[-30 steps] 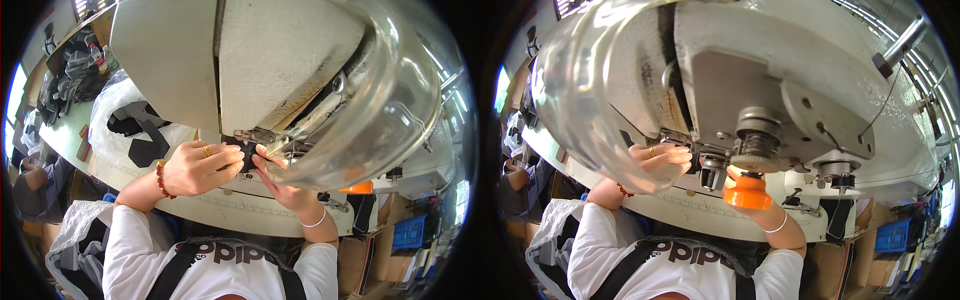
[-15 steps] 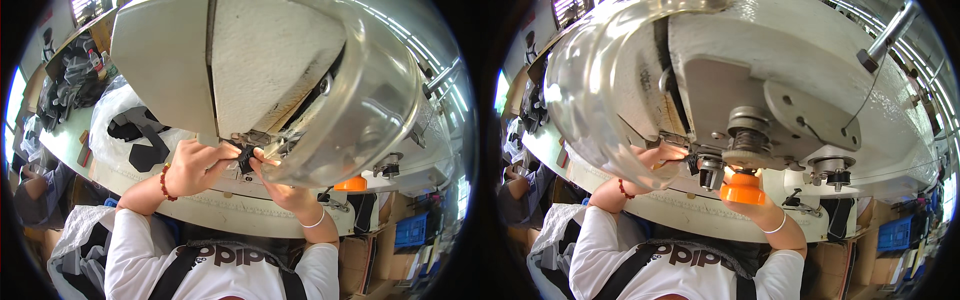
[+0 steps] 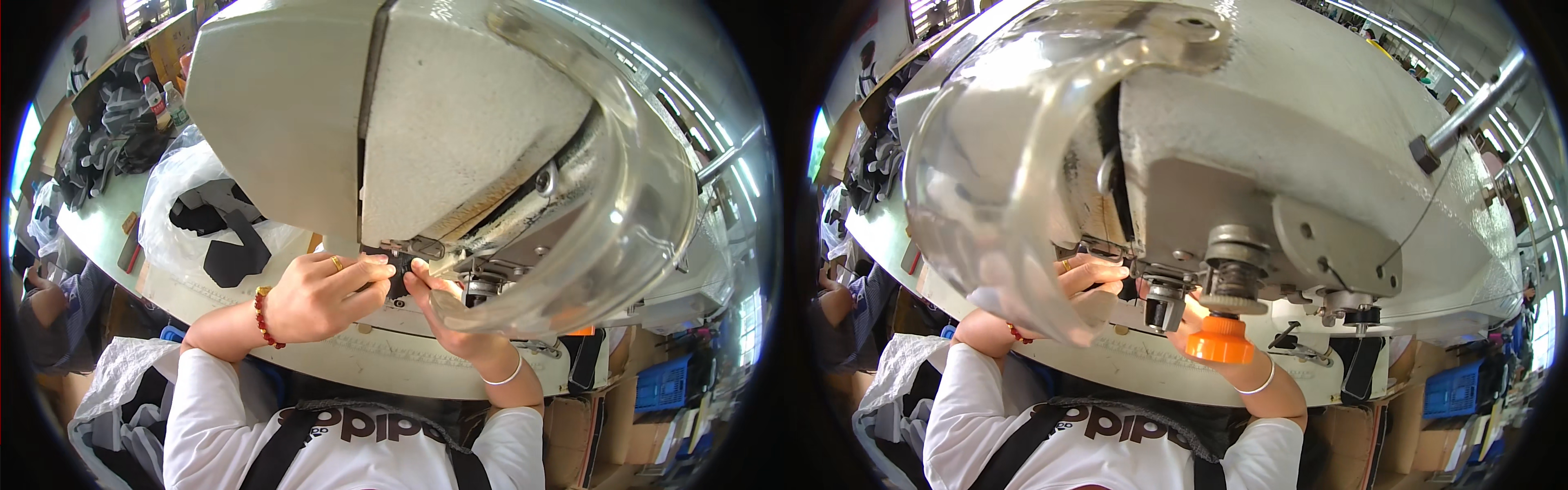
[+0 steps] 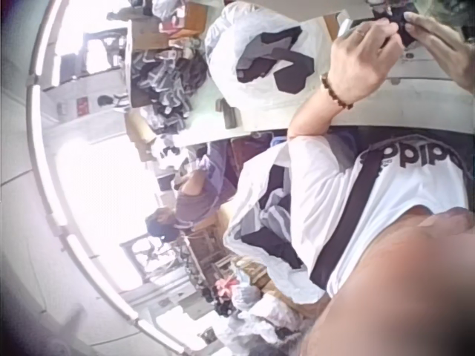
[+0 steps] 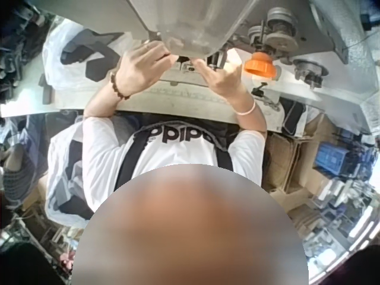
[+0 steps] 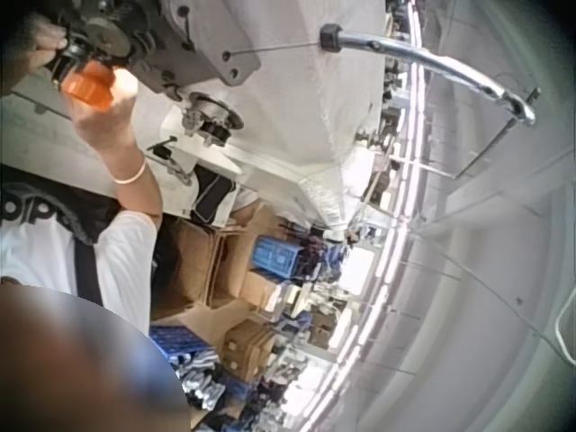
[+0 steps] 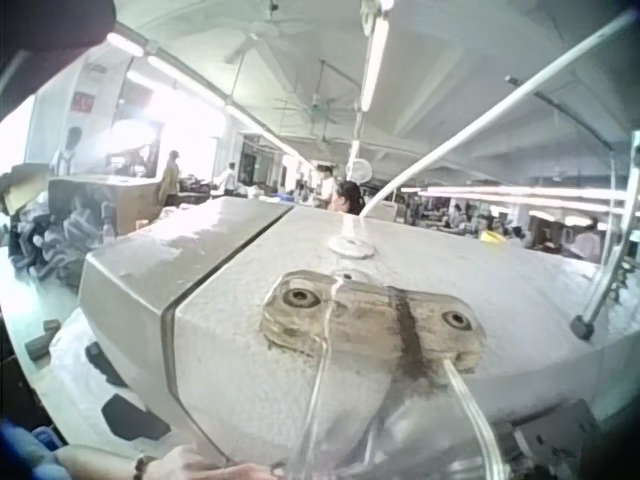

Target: Stitch the upper component of a shoe using an industrial sewing machine.

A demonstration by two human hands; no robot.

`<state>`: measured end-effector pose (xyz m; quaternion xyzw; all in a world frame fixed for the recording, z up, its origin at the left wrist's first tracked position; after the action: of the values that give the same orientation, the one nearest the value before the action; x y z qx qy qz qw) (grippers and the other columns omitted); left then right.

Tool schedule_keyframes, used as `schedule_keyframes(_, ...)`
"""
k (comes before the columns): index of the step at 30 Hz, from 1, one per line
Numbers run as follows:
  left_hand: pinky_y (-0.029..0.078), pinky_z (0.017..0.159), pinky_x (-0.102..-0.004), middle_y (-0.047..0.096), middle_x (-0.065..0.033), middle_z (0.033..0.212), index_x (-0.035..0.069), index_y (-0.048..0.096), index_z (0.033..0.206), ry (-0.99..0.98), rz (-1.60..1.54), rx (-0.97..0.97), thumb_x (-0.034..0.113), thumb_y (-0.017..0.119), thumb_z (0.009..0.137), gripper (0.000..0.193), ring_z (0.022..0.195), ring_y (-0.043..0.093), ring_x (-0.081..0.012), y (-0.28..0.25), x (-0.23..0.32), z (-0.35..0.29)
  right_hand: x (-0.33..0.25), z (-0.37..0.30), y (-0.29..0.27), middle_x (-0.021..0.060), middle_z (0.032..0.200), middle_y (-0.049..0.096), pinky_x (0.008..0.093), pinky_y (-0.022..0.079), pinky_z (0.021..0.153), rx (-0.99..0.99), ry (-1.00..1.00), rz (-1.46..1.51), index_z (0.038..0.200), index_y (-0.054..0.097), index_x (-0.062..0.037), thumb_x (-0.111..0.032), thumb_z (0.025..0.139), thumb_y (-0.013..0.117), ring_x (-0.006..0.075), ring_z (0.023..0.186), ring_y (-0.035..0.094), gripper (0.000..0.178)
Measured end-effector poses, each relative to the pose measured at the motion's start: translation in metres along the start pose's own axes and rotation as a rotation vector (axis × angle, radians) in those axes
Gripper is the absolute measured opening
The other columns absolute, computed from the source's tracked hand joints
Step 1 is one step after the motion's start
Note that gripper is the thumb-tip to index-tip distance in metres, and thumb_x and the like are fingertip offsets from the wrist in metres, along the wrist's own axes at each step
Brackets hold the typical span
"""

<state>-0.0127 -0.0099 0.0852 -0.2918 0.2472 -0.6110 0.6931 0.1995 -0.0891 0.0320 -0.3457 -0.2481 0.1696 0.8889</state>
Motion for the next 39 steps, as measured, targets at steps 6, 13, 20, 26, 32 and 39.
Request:
schedule_keyframes(6,0.056,0.061,-0.0286,0.075,-0.0069,0.11,0.007,0.07,0.089,0.076,0.016,0.072,0.01,0.074,0.076,0.014,0.081,0.071,-0.0181,0.005,-0.009,-0.007,0.001,0.004,-0.004,0.0178,0.136,0.07,0.0253,0.049,0.071,0.02,0.011,0.104,0.128,0.073,0.0028,0.005,0.086,0.075,0.0153,0.086,0.068,0.042)
schedule_keyframes(13,0.053,0.062,-0.0303,0.072,-0.002,0.101,0.007,0.072,0.087,0.14,0.107,0.12,0.008,0.077,0.071,0.016,0.083,0.066,-0.0188,0.01,-0.021,0.001,0.002,-0.015,0.018,0.0135,0.13,0.069,0.0275,0.054,0.08,0.006,0.362,0.57,0.128,0.073,0.0003,0.001,0.092,0.072,0.0166,0.089,0.069,0.036)
schedule_keyframes(20,0.054,0.066,-0.0333,0.074,-0.0032,0.096,0.006,0.076,0.088,-0.004,-0.035,0.17,0.001,0.078,0.071,0.018,0.082,0.069,-0.0219,0.017,-0.02,-0.006,0.003,-0.025,0.042,0.0037,0.118,0.069,0.0255,0.051,0.084,0.071,0.669,1.225,0.129,0.073,-0.0038,-0.009,0.102,0.068,0.0113,0.09,0.064,0.028)
schedule_keyframes(26,0.057,0.067,-0.0384,0.076,-0.0029,0.093,0.006,0.08,0.096,-0.103,-0.196,0.233,-0.004,0.08,0.071,0.026,0.082,0.071,-0.0254,0.02,-0.028,-0.01,0.011,-0.051,0.062,-0.0024,0.109,0.068,0.0233,0.049,0.087,-0.159,0.996,1.426,0.128,0.073,-0.0069,-0.015,0.108,0.065,0.0068,0.091,0.06,0.022)
schedule_keyframes(32,0.058,0.063,-0.0339,0.074,-0.0026,0.092,0.009,0.081,0.096,0.038,-0.038,0.14,-0.001,0.078,0.065,0.032,0.082,0.071,-0.0211,0.017,-0.025,-0.01,0.005,-0.069,0.085,-0.005,0.104,0.064,0.0174,0.047,0.09,-0.22,1.31,1.394,0.125,0.071,-0.0086,-0.02,0.111,0.061,0.0014,0.095,0.055,0.02)
schedule_keyframes(39,0.057,0.064,-0.0338,0.075,-0.0037,0.093,0.009,0.081,0.097,-0.14,-0.13,0.157,-0.004,0.079,0.075,0.025,0.08,0.071,-0.0211,0.021,-0.022,-0.011,0.01,-0.058,0.064,-0.0033,0.119,0.065,0.0202,0.048,0.092,0.019,0.861,1.422,0.137,0.064,-0.0039,-0.016,0.11,0.06,0.0054,0.105,0.058,0.03)
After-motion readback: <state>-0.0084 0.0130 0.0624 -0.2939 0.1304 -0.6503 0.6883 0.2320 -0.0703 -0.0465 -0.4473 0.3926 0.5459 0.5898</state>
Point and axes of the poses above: each hand's wrist, its own z-axis towards the middle knuckle, its own y-axis out of the palm, x = y × z, the point moved 3 cm from there along z, towards the middle knuckle
